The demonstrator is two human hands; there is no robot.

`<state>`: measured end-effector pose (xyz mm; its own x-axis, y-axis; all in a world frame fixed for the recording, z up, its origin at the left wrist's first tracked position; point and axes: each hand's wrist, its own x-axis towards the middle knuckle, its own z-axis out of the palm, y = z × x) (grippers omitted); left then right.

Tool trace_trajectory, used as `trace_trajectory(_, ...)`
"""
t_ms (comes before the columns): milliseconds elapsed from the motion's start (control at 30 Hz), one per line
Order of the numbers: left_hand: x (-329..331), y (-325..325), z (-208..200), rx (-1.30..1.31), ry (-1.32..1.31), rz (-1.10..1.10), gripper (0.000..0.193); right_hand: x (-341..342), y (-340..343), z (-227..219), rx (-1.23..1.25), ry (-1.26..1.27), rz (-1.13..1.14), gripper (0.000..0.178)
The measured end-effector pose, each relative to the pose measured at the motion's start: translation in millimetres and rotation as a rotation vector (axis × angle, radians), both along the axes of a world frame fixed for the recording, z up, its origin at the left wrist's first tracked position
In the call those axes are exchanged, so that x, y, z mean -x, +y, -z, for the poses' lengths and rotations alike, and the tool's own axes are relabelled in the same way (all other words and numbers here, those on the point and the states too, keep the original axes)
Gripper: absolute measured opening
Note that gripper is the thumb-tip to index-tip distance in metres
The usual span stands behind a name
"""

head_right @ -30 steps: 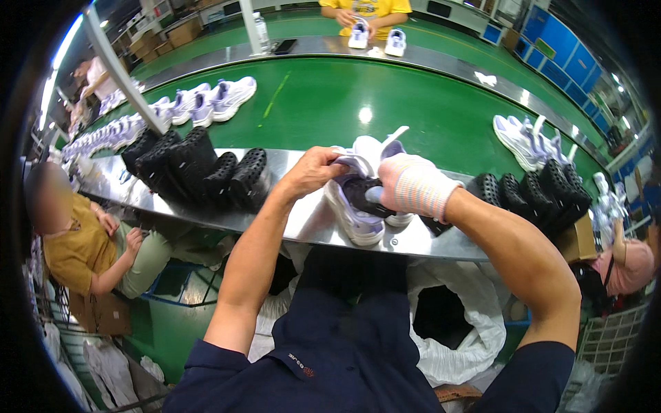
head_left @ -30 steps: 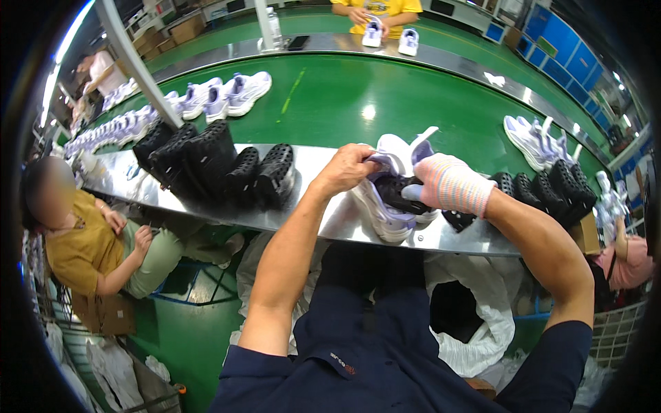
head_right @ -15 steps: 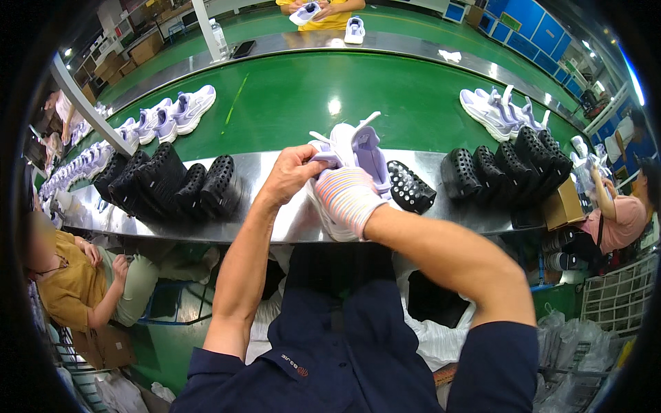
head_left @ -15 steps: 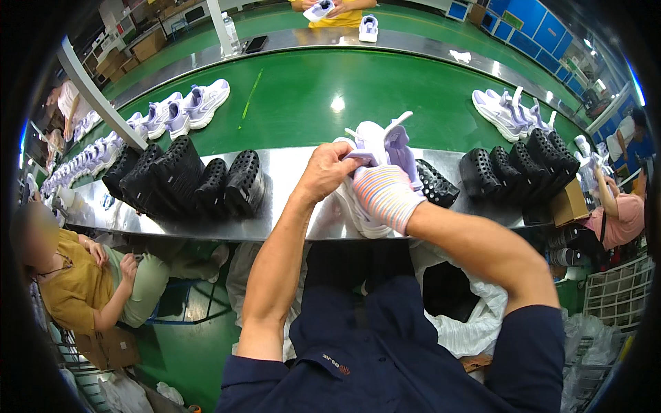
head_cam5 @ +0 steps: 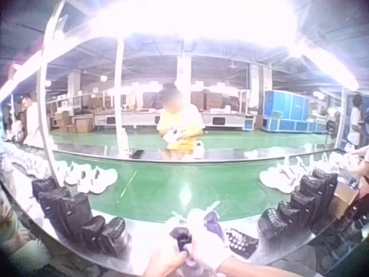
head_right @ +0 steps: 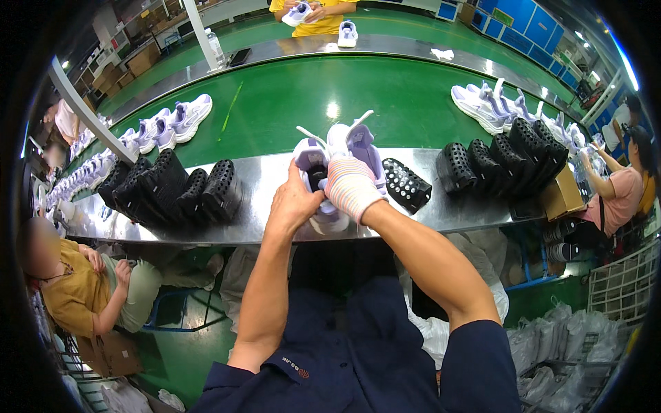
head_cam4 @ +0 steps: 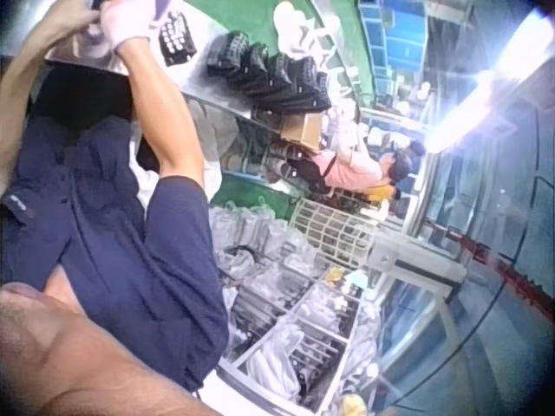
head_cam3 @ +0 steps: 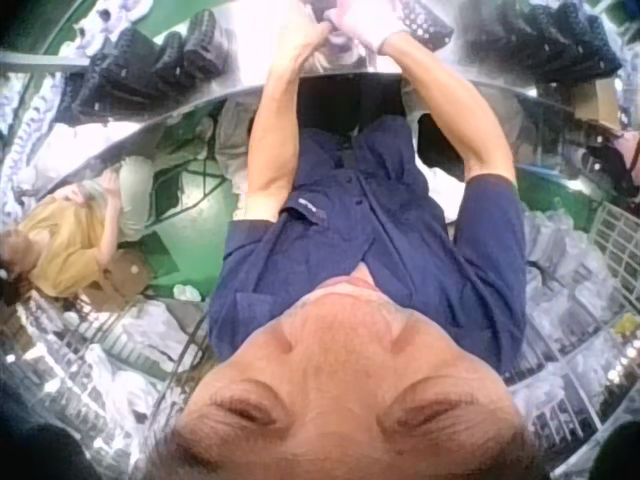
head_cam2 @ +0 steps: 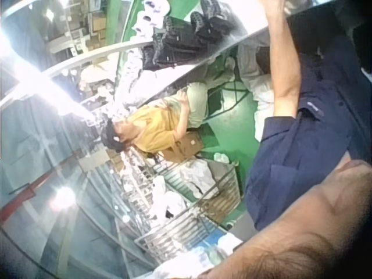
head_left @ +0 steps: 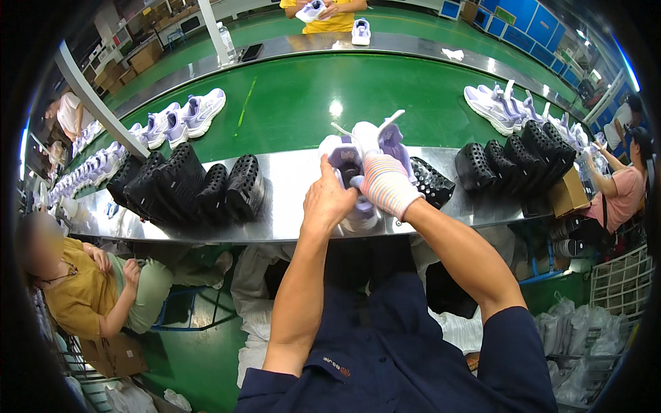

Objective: The person assembles shoes by taking black soles from a bag and inserting them into white and purple shoe uppers on a conveyor belt. The person handles the soles and shoes by hand, aligning the sole inside the shoe before placing the completed unit back onto the belt.

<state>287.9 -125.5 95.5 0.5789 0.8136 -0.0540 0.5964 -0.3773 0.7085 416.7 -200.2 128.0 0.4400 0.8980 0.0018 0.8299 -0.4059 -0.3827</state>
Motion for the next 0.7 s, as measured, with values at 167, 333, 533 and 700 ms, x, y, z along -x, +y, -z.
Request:
trace_trajectory(167, -5.6, 23.7, 8.6, -0.088, 0.147, -0.065, 0.073, 6.1, 18.4, 25.4, -0.085, -0.048, 0.134, 0.023)
trace_trajectory(333, 1.8, 25.2, 13.8, -0.124, 0.155, -0.003, 0.065, 8.0, 16.5, 28.3, -0.101, -0.041, 0.117, 0.022)
trace_trajectory(533, -23.6, 19.2, 17.3, -0.163, 0.228, -0.138, 0.04, 12.0, 25.2, 28.8, -0.136, -0.183, 0.151, 0.022)
trace_trajectory(700, -17.4, 32.7, 18.9, -0.18, 0.241, -0.119, 0.053, 11.8, 4.6, 8.5, -0.083, -0.009, 0.105, 0.027)
